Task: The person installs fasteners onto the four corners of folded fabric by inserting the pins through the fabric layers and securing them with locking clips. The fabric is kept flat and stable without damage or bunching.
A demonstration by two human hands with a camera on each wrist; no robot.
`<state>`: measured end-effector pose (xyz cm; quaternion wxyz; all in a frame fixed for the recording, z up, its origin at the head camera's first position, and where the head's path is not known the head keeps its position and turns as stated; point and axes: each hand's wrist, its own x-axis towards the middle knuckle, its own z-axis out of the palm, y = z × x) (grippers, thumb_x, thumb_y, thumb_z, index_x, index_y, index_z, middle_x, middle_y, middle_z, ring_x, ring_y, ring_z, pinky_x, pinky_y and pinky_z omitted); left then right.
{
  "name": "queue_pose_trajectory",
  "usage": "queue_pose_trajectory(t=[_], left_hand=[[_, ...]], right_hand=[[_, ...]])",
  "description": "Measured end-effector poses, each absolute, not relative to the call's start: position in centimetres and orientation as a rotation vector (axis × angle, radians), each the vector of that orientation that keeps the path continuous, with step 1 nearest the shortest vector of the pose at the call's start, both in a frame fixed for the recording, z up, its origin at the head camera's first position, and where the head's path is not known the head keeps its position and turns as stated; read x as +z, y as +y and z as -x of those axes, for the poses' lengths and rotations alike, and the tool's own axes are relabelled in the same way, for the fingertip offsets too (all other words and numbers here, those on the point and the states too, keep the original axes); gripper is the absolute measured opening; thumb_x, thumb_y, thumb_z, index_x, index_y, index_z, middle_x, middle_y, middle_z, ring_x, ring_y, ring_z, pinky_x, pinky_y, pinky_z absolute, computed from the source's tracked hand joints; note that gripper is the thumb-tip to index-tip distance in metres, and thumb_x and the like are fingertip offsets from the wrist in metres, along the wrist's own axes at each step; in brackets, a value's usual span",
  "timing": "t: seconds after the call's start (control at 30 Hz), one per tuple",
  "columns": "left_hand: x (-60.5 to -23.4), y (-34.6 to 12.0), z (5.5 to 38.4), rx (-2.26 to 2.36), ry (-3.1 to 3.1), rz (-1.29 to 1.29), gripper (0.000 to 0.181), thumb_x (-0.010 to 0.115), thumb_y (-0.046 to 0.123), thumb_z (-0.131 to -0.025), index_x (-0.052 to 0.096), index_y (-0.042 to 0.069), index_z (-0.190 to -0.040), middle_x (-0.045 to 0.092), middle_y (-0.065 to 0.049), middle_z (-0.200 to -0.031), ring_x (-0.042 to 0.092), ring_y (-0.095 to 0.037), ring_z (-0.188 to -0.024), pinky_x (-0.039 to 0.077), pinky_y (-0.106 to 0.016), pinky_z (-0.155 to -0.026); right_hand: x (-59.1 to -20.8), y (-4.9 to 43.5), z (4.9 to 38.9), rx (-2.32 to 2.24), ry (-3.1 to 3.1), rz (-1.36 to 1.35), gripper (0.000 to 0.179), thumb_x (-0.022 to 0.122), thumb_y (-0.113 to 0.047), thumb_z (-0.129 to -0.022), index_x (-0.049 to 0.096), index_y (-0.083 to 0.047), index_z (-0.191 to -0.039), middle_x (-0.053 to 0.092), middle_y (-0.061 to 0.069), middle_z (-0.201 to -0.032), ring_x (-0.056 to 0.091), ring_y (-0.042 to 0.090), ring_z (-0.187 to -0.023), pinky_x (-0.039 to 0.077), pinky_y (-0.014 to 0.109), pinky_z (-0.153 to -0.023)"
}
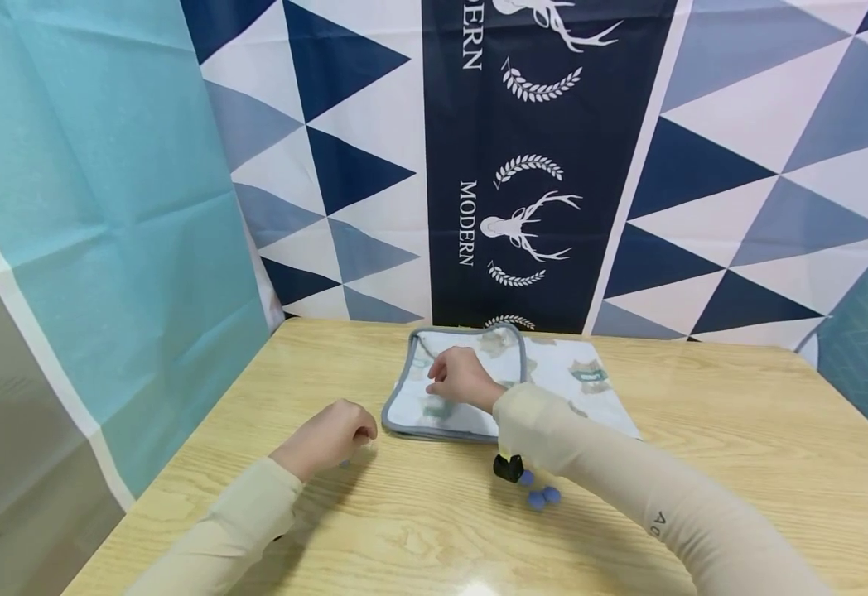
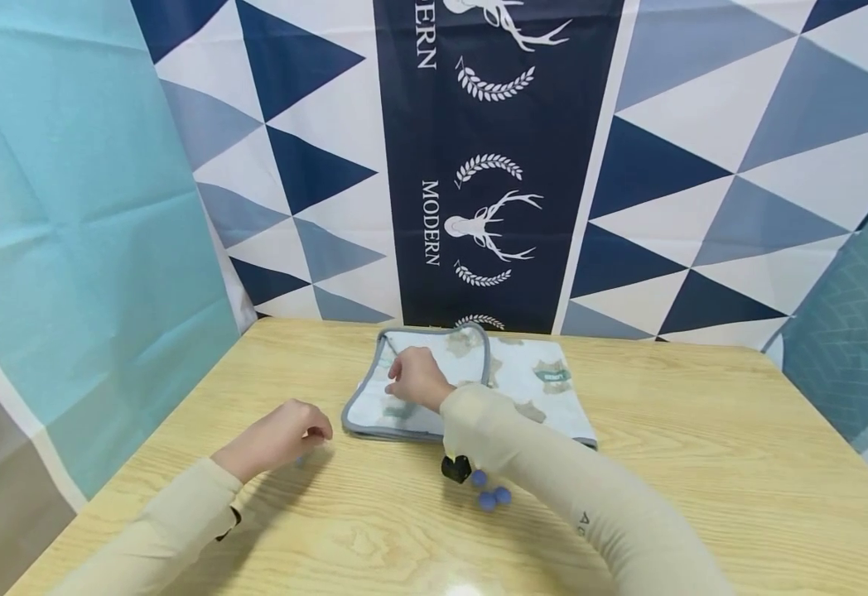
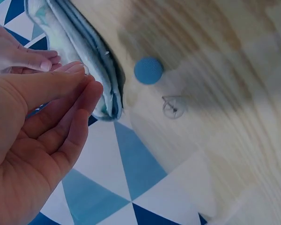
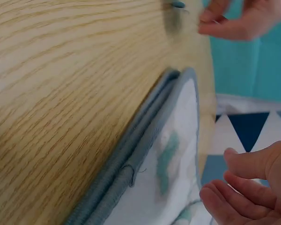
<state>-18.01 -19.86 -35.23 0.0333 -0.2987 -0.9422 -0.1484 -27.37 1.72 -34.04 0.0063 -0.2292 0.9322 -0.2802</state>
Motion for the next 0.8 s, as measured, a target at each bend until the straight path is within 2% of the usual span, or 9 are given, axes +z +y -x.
queue_pose_trajectory(t=[0.13, 0.4, 0.67, 0.8], left_hand=[[-34.9, -20.0, 18.4, -0.415, -2.858, 0.932, 0.019, 0.063, -0.011, -0.079, 0.069, 0.006, -0.072, 0.066, 0.002, -0.069, 0.05, -0.003, -0.063, 0.044, -0.017, -0.058], [-34.3, -19.8, 18.4, -0.398, -2.811, 0.962, 0.013, 0.068, -0.006, -0.081, 0.072, 0.005, -0.075, 0.07, 0.0, -0.072, 0.055, -0.003, -0.065, 0.049, -0.017, -0.06], [-33.6, -19.1, 18.6, -0.445, -2.829, 0.938, 0.01, 0.069, -0.003, -0.083, 0.074, 0.005, -0.079, 0.072, -0.001, -0.076, 0.059, -0.005, -0.068, 0.052, -0.02, -0.064], [-33.2, -18.9, 18.7, -0.443, -2.833, 0.921, 0.01, 0.069, -0.003, -0.083, 0.074, 0.005, -0.08, 0.072, 0.0, -0.076, 0.059, -0.005, -0.069, 0.052, -0.02, -0.064]], right_hand=[[-34.1, 1.4, 26.8, -0.824, 2.873, 0.89, 0.016, 0.08, -0.01, -0.076, 0.073, -0.002, -0.088, 0.073, 0.007, -0.081, 0.066, 0.014, -0.074, 0.054, 0.022, -0.068], [-35.7, 0.8, 25.2, -0.757, 2.699, 1.184, 0.024, 0.082, -0.011, -0.073, 0.072, -0.002, -0.093, 0.074, 0.01, -0.087, 0.069, 0.017, -0.08, 0.055, 0.021, -0.07], [-37.0, 0.3, 24.8, -0.767, 2.714, 1.274, 0.024, 0.084, -0.011, -0.071, 0.072, -0.002, -0.089, 0.073, 0.009, -0.081, 0.067, 0.015, -0.074, 0.051, 0.016, -0.065], [-37.3, -0.2, 24.7, -0.75, 2.727, 1.314, 0.021, 0.084, -0.011, -0.072, 0.072, -0.002, -0.087, 0.072, 0.009, -0.08, 0.066, 0.015, -0.074, 0.051, 0.017, -0.064]])
